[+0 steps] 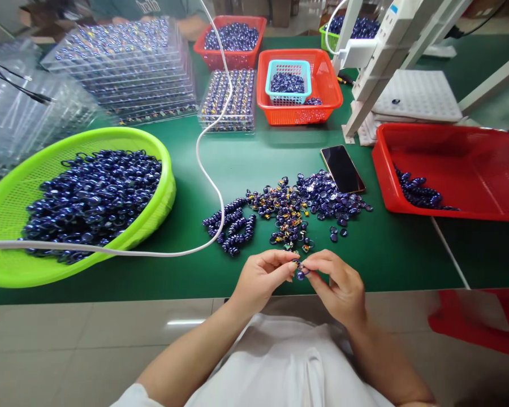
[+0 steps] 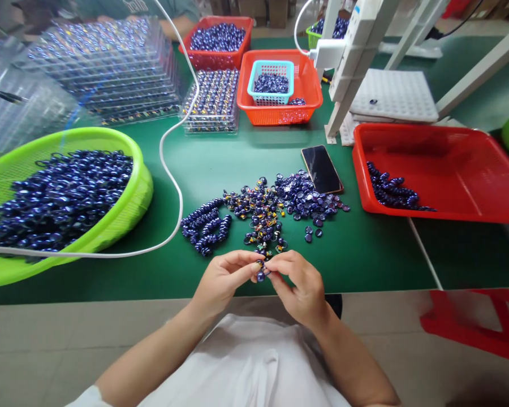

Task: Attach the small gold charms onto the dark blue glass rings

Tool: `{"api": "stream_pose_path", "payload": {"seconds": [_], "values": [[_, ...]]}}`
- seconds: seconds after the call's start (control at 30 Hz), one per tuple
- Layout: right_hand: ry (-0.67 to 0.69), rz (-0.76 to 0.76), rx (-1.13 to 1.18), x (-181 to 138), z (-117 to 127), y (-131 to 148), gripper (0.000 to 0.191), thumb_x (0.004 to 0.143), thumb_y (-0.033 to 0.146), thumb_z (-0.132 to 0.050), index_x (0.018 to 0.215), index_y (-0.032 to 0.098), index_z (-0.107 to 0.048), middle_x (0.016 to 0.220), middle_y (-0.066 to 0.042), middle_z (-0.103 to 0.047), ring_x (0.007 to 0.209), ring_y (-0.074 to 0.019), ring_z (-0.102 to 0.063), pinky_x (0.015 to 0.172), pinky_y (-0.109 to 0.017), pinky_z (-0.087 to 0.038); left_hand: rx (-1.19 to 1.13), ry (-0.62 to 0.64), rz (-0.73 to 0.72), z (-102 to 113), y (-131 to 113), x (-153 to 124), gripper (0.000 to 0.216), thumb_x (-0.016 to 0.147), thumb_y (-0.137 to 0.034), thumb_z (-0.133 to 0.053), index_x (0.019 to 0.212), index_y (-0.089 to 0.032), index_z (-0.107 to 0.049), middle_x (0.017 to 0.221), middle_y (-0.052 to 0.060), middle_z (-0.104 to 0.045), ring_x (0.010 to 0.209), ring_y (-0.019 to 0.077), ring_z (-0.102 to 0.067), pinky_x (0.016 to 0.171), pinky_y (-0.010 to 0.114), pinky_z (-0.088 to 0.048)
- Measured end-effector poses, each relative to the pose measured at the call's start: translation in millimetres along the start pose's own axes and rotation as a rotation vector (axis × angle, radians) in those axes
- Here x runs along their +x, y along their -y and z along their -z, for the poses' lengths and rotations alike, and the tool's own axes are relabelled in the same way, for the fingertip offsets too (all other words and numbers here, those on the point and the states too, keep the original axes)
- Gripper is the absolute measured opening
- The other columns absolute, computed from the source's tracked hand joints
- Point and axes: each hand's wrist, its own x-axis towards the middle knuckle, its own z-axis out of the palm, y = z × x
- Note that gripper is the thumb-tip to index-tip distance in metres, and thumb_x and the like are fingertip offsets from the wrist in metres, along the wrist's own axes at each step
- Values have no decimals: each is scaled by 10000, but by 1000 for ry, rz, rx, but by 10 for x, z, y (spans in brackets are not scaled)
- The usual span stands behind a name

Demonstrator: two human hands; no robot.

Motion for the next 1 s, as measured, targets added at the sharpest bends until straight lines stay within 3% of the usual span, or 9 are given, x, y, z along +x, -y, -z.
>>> {"api": "stream_pose_path", "payload": {"seconds": [0.43,0.7,0.8,1.0], "values": [[-9,14,-98,-27,-32,-30,328,868,67,-618,1120,276,-630,964,-47,-695,881,-190,-678,747,-337,-574,104,-49,-82,-34,-3,-51,195,708,-285,-809,856,-159,-786,803,61,-775,680,152,-683,668,252,-565],[13,51,-169,-12,-45,37,344,864,48,-591,1127,268,-612,957,-51,-694,871,-195,-670,758,-355,-563,334,-12,-312,29,58,-55,125,797,-204,-712,892,-166,-783,867,75,-760,767,180,-692,741,268,-565],[-12,-1,-137,18,-58,73,283,872,52,-585,1065,255,-621,949,-45,-685,881,-185,-664,777,-334,-556,342,0,-331,37,69,-47,127,809,-204,-708,905,-165,-780,878,78,-760,780,184,-698,739,268,-567],[-28,-217,-53,63,-90,97,130,875,112,-584,923,224,-631,818,-6,-645,698,-135,-615,625,-250,-517,329,-17,-312,36,114,-36,135,828,-241,-706,923,-175,-777,906,81,-765,818,199,-714,780,291,-573]]}}
